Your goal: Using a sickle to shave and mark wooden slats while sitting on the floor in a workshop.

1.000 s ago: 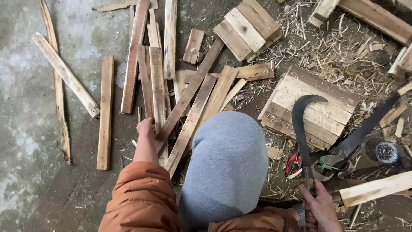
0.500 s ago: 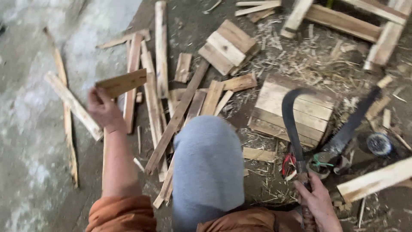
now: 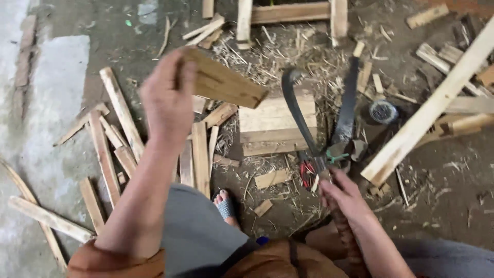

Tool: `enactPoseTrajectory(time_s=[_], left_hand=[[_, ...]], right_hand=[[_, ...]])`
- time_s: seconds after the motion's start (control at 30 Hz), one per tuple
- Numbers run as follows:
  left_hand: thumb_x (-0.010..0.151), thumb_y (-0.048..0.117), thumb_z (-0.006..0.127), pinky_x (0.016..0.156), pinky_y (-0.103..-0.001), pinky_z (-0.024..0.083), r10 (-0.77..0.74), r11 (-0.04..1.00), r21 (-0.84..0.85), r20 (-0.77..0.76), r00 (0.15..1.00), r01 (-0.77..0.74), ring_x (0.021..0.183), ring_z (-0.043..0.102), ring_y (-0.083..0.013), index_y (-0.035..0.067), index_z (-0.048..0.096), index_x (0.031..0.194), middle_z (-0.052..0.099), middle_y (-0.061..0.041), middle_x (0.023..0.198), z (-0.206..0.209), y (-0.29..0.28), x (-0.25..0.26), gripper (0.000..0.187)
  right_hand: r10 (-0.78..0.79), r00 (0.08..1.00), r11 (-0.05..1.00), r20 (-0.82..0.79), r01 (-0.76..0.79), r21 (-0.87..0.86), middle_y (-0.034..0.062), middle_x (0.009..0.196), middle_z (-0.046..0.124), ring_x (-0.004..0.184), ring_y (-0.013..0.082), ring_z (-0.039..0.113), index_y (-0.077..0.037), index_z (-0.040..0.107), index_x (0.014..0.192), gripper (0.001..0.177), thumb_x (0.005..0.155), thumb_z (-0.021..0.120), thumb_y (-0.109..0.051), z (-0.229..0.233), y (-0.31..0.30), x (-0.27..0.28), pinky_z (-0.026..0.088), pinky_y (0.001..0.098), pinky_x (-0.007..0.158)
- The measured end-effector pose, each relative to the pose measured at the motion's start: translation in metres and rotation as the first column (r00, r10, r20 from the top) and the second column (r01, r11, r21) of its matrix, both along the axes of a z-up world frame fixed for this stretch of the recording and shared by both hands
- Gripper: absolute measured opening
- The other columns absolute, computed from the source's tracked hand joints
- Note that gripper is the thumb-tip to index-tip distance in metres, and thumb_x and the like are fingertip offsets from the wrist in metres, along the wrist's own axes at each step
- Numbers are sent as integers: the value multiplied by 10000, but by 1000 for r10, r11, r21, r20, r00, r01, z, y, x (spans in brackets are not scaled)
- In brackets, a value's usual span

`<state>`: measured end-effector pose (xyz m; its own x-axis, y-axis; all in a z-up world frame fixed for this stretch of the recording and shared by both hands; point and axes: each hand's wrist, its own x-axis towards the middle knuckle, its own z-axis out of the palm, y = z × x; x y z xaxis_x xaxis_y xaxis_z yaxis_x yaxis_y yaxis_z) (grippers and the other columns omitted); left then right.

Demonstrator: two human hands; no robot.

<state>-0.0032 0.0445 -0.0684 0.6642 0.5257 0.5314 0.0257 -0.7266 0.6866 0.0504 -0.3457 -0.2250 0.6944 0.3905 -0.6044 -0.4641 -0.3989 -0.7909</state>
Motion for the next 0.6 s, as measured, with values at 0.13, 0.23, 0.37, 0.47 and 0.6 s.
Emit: enactPoseTrajectory(time_s=[0.13, 0.23, 0.37, 0.47, 0.6], left_hand=[[1037, 112, 606, 618, -255, 463, -127, 992, 7, 13, 992, 127, 705, 560, -126, 34, 658, 1232, 692, -60, 895, -32, -26, 44, 217], [1002, 62, 607, 638, -267, 521, -122, 990, -75, -68, 990, 117, 725, 623, -139, 57, 604, 1258, 726, -68, 933, -68, -34, 52, 256], [1049, 212, 556, 901, -536, 556, -105, 994, -7, -223, 969, 106, 1071, 690, -390, 122, 538, 1315, 725, -177, 1145, -74, -35, 59, 282], [1016, 163, 568, 1005, -518, 519, -175, 983, -111, -334, 926, 146, 1180, 641, -382, 166, 507, 1368, 680, -146, 1268, -62, -35, 54, 358], [1001, 61, 523, 1022, -566, 498, -228, 969, -172, -377, 897, 174, 1178, 620, -464, 220, 411, 1474, 641, -181, 1347, -53, -28, 54, 511]], right_hand=[[-70, 988, 839, -137, 132, 527, 145, 757, 623, 553, 200, 572, 17, 416, 1443, 541, 938, 536, -133, 54, 12, 14, 486, 331, 543], [22, 991, 810, -130, 59, 583, 123, 715, 650, 512, 190, 596, 5, 455, 1410, 518, 963, 538, -242, 70, 15, 15, 534, 339, 544], [-5, 989, 984, 145, -21, 179, 236, 689, 641, 478, 315, 648, 67, 517, 1343, 531, 941, 586, -274, -2, 25, 12, 456, 370, 404], [47, 993, 996, 109, -55, 75, 213, 632, 657, 443, 312, 680, 39, 562, 1298, 557, 848, 752, -228, -40, 20, 15, 485, 366, 381], [29, 996, 986, 87, -43, 163, 190, 566, 588, 360, 293, 622, 91, 636, 1017, 310, 805, 758, -100, 39, 47, 17, 620, 478, 542]])
